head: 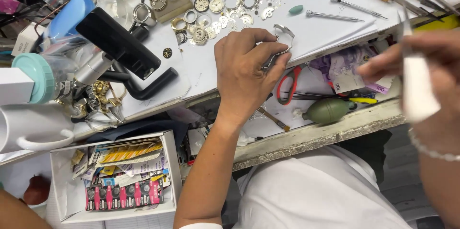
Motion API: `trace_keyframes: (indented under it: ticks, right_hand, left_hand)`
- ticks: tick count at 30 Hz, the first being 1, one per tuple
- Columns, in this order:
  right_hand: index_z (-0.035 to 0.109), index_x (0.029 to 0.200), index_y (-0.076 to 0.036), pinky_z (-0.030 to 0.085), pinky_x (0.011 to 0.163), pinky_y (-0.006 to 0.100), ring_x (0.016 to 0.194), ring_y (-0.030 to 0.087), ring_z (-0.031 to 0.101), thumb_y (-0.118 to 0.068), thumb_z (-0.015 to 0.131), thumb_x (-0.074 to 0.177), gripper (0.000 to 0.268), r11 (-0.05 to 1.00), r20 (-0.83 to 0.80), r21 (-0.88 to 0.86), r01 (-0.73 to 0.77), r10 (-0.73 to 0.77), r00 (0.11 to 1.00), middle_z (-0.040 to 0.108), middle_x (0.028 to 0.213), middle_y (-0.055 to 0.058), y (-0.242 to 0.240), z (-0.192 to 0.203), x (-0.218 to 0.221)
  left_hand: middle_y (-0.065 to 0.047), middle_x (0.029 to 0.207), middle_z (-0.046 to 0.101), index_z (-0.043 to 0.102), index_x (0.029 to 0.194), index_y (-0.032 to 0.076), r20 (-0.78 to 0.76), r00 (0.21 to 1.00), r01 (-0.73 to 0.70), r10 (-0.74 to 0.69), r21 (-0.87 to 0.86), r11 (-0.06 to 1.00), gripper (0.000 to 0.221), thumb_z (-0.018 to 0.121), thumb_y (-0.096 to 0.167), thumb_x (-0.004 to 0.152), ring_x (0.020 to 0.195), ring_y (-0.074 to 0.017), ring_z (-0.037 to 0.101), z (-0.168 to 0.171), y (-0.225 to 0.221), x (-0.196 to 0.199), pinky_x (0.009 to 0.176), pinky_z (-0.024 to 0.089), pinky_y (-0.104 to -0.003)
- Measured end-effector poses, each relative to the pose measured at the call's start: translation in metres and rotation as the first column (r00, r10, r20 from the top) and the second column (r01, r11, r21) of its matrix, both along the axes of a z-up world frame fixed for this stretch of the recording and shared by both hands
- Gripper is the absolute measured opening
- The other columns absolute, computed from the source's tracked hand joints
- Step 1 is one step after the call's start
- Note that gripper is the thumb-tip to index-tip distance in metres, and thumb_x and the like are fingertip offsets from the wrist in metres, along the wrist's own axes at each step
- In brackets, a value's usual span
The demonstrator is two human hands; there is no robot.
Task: Reassembling a watch by placing tiny gears and components into the case using precision tools like tweezers and pliers.
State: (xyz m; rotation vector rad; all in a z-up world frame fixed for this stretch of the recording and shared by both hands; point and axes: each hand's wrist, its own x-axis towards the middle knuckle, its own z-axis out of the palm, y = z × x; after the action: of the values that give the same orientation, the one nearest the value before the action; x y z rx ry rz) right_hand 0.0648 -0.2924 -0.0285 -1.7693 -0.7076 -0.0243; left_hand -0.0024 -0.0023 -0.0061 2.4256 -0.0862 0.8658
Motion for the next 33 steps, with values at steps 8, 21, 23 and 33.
trace_keyframes:
  ticks: [8, 21, 23, 33]
  right_hand:
    - [0.048, 0.137, 0.005, 0.066, 0.068, 0.026, 0.081, 0.023, 0.073, 0.017, 0.057, 0.103, 0.037, 0.998, -0.090, -0.048, -0.050, 0.045, 0.995, 0.066, 0.113, 0.025, 0.074, 0.039, -0.048]
    - [0.079, 0.123, -0.001, 0.051, 0.068, 0.032, 0.080, 0.022, 0.069, -0.004, 0.076, 0.113, 0.010, 0.863, 0.592, -0.438, 0.251, 0.067, 0.803, 0.075, 0.098, 0.008, 0.084, 0.026, -0.032]
    - [0.080, 0.123, -0.005, 0.048, 0.065, 0.032, 0.076, 0.021, 0.066, -0.005, 0.077, 0.114, 0.010, 0.849, 0.599, -0.452, 0.275, 0.060, 0.798, 0.073, 0.094, 0.005, 0.086, 0.025, -0.032]
    - [0.080, 0.118, -0.006, 0.049, 0.068, 0.031, 0.077, 0.022, 0.068, -0.007, 0.075, 0.115, 0.006, 0.829, 0.625, -0.469, 0.305, 0.067, 0.778, 0.076, 0.098, 0.005, 0.090, 0.026, -0.029]
  left_hand:
    - [0.001, 0.103, 0.064, 0.071, 0.096, 0.017, -0.016, 0.998, 0.055, -0.056, -0.045, 0.997, 0.011, 0.080, 0.017, 0.091, 0.093, -0.0234, 0.060, 0.004, 0.003, -0.001, 0.086, 0.041, -0.041]
    - [0.004, 0.105, 0.066, 0.073, 0.092, 0.018, -0.014, 0.998, 0.055, -0.057, -0.101, 0.993, 0.012, 0.084, 0.017, 0.086, 0.097, -0.0220, 0.061, -0.008, 0.004, 0.001, 0.086, 0.044, -0.040]
    - [0.005, 0.106, 0.066, 0.072, 0.092, 0.018, -0.026, 0.998, 0.052, -0.055, -0.119, 0.992, 0.011, 0.081, 0.015, 0.086, 0.096, -0.0216, 0.060, -0.008, 0.004, 0.000, 0.088, 0.043, -0.040]
    - [0.006, 0.107, 0.066, 0.073, 0.092, 0.019, -0.028, 0.998, 0.053, -0.057, -0.121, 0.991, 0.010, 0.080, 0.016, 0.086, 0.097, -0.0210, 0.060, -0.007, 0.004, 0.000, 0.089, 0.044, -0.039]
